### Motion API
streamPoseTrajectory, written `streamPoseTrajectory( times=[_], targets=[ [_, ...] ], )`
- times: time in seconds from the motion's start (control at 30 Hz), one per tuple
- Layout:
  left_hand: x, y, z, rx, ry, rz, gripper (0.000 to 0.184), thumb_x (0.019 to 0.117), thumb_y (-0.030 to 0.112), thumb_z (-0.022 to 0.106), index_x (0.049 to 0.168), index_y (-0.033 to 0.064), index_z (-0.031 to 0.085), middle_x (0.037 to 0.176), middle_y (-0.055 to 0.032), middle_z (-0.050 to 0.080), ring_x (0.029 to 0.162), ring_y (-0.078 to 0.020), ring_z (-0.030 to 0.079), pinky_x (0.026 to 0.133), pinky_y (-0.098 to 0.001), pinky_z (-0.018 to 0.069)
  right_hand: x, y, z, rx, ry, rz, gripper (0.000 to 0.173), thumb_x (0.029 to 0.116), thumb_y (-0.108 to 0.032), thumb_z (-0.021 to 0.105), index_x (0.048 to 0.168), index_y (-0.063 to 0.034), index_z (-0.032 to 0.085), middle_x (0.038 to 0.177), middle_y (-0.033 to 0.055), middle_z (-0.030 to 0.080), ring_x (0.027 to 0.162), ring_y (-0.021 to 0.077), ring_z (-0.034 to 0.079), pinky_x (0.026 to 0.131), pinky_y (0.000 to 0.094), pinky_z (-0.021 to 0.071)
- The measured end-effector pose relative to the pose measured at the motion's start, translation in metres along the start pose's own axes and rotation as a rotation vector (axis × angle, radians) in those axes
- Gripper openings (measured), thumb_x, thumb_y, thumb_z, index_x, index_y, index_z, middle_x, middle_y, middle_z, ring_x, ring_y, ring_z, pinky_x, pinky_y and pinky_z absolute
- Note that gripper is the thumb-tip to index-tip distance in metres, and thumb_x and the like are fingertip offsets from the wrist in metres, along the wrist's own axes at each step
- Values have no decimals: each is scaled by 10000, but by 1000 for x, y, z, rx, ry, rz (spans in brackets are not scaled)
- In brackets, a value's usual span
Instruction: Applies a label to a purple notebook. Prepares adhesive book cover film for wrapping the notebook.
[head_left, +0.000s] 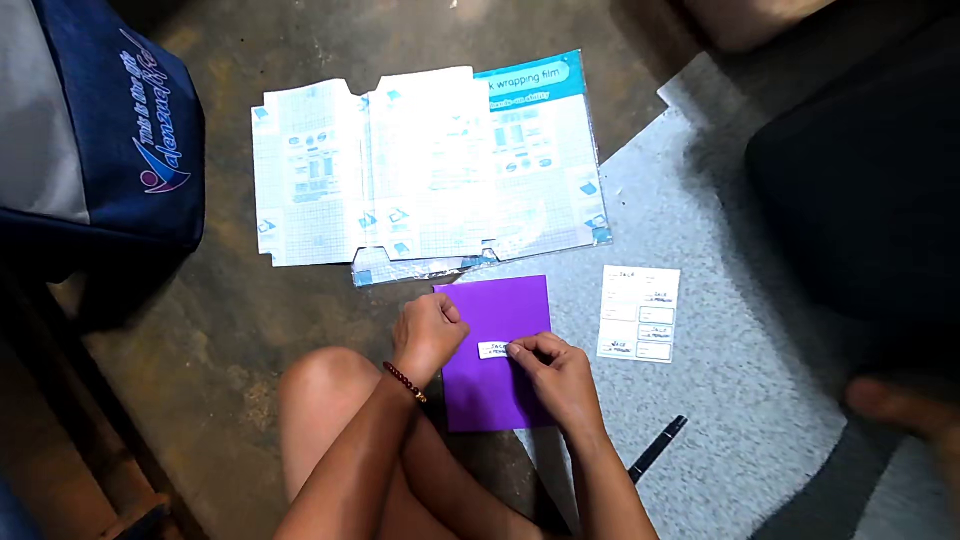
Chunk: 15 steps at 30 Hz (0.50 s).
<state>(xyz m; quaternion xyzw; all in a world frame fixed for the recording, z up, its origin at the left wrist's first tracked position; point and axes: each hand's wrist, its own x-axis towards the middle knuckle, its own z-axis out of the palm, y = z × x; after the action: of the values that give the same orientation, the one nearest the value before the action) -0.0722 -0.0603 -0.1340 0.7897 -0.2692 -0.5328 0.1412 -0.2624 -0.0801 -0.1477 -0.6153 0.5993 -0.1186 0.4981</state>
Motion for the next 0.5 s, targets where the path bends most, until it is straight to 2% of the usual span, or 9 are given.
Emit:
streamPoseTrajectory(
  times=[0.2, 0.33, 0.5],
  targets=[
    [1, -2, 1, 12, -3, 6, 73, 913, 138, 710, 935, 73, 687, 759, -22, 686, 706, -142, 684, 738, -374, 570, 0, 0, 0, 1, -4, 5, 106, 943, -51, 674, 866, -16, 739, 862, 30, 640, 755, 17, 572, 683, 173, 464],
    [1, -4, 3, 13, 14, 29, 83, 901, 128, 723, 938, 61, 690, 756, -44, 692, 708, -168, 687, 737, -408, 569, -1, 0, -1, -21, -4, -9, 100, 939, -52, 680, 877, -11, 746, 874, 49, 654, 776, 39, 588, 708, 200, 477],
    [1, -5, 3, 25, 17, 28, 107, 897, 142, 743, 947, 68, 684, 746, -41, 684, 699, -174, 682, 733, -418, 566, 0, 2, 0, -28, -5, -8, 102, 943, -63, 682, 879, -23, 750, 871, 35, 652, 771, 29, 586, 705, 188, 474]
  ],
)
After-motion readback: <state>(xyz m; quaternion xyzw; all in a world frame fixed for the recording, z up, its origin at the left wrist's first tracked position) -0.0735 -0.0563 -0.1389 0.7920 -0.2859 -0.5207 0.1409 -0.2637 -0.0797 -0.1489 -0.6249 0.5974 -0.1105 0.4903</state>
